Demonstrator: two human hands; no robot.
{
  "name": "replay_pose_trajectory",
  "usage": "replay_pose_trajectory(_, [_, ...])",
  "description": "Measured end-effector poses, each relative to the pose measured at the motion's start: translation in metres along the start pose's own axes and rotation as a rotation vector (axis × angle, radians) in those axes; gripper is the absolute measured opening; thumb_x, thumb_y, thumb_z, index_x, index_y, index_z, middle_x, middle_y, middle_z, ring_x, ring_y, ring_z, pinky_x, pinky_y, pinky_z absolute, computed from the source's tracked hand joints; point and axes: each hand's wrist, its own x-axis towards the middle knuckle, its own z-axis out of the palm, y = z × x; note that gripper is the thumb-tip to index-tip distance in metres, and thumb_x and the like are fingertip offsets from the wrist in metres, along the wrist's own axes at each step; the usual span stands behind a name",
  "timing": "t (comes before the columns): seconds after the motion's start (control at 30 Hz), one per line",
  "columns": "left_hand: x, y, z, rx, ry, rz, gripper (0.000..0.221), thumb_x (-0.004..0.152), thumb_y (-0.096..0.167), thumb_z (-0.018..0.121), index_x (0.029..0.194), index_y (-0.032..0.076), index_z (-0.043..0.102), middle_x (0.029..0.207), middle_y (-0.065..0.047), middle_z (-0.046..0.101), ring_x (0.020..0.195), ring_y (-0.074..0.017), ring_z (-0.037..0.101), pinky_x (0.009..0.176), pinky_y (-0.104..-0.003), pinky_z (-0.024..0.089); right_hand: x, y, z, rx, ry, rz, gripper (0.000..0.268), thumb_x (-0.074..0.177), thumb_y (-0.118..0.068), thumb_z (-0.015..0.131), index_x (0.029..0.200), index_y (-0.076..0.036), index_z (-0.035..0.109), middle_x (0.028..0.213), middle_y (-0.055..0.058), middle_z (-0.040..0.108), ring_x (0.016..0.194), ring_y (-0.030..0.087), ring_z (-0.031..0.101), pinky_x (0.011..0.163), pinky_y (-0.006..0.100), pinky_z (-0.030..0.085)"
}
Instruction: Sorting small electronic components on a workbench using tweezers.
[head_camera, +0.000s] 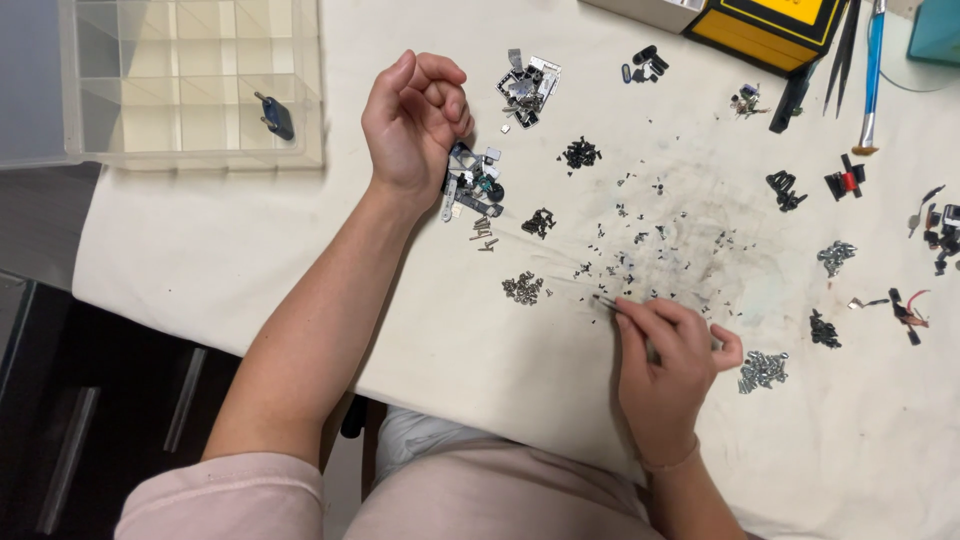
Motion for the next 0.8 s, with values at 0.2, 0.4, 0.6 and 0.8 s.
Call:
replay_pose_trajectory(0.2, [0.001,0.0,0.0,-0.01,-0.008,-0.01,0.041,0.089,0.039,0.056,0.082,0.001,0.069,0.059,-0.01,0.054,0.051,-0.0197,0.047,0.056,-0.034,0.039,0.08,-0.001,0.035,0.069,0.029,-0.04,0.007,0.102,-0.018,0.075,0.104,-0.02,0.081,0.105,-0.002,0.068,0.104,0.009,0.064,0.101,0.04,0.018])
replay_pose_trajectory(0.4, [0.0,0.0,-0.001,-0.016,-0.002,-0.019,0.04,0.09,0.039,0.055,0.082,0.002,0.069,0.059,-0.01,0.055,0.052,-0.0204,0.048,0.056,-0.035,0.04,0.116,-0.003,0.069,0.018,-0.008,0.015,0.014,0.099,-0.017,0.07,0.105,-0.025,0.079,0.106,-0.008,0.064,0.103,0.006,0.06,0.102,0.046,0.014])
replay_pose_trajectory(0.6, [0.0,-0.002,-0.001,-0.019,0.006,-0.008,0.041,0.091,0.038,0.055,0.083,0.001,0.069,0.059,-0.01,0.054,0.053,-0.0202,0.048,0.056,-0.034,0.04,0.103,0.015,0.017,0.069,0.082,0.042,0.018,0.104,-0.019,0.071,0.12,-0.018,0.079,0.117,0.0,0.067,0.112,0.009,0.061,0.106,0.042,0.016])
replay_pose_trajectory(0.8, [-0.002,0.001,0.004,0.013,0.038,0.001,0.041,0.088,0.039,0.056,0.081,0.001,0.068,0.058,-0.01,0.054,0.053,-0.0213,0.049,0.056,-0.036,0.04,0.061,0.071,-0.017,-0.012,0.198,0.044,0.027,0.106,-0.006,0.065,0.13,-0.007,0.075,0.123,0.01,0.065,0.108,0.023,0.063,0.101,0.046,0.035])
